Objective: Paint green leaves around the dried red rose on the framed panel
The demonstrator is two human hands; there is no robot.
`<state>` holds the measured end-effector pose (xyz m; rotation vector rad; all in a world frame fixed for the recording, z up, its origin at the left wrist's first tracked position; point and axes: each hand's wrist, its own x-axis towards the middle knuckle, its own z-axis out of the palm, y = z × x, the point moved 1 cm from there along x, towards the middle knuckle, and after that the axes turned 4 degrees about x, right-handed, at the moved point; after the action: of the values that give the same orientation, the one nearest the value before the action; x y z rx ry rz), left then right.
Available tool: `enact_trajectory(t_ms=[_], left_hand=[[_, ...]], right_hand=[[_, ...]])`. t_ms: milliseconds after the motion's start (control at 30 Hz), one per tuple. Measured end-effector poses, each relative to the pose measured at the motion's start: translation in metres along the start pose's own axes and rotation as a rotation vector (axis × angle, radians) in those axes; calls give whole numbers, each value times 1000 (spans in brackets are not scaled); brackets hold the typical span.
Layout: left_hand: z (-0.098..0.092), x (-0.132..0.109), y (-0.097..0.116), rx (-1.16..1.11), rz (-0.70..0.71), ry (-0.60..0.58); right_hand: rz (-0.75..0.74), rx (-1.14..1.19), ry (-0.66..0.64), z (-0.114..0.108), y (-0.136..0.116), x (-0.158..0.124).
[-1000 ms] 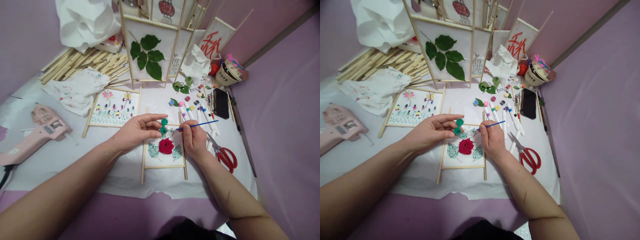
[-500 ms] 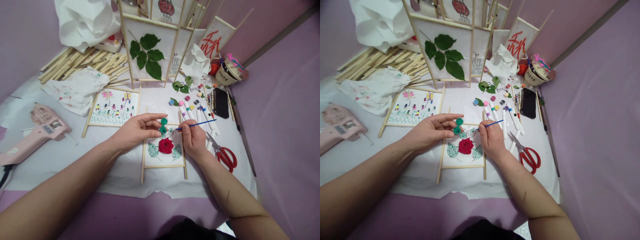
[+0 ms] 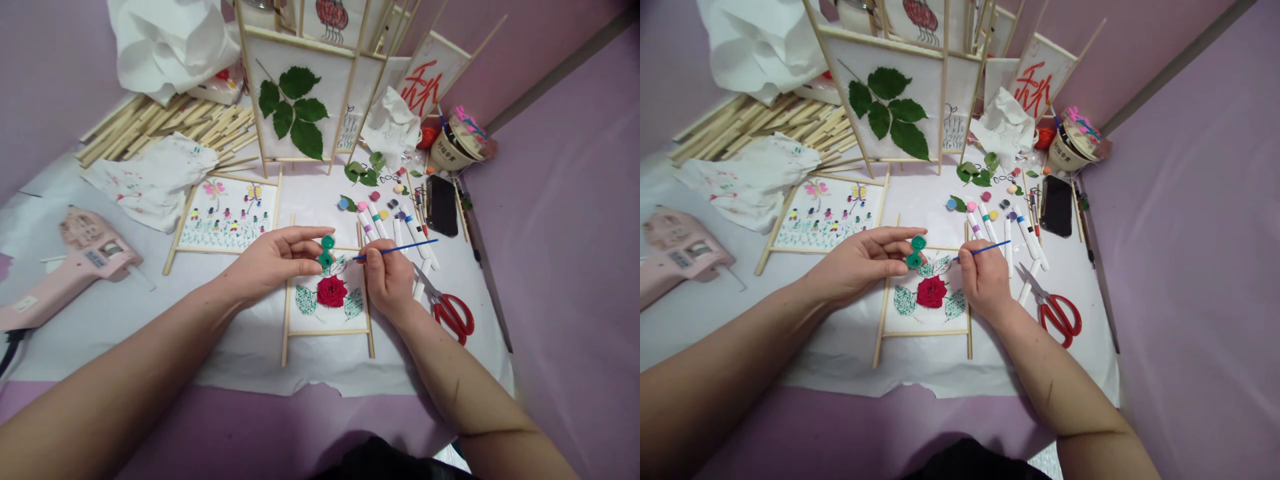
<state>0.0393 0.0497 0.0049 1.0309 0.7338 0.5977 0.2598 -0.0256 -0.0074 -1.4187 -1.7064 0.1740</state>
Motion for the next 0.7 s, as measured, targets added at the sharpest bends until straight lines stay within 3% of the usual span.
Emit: enact_trajectory(t_ms=[700], left_hand=[[0, -1, 0, 50, -8, 25]], right_hand=[[-42, -9, 29, -1, -2, -1]])
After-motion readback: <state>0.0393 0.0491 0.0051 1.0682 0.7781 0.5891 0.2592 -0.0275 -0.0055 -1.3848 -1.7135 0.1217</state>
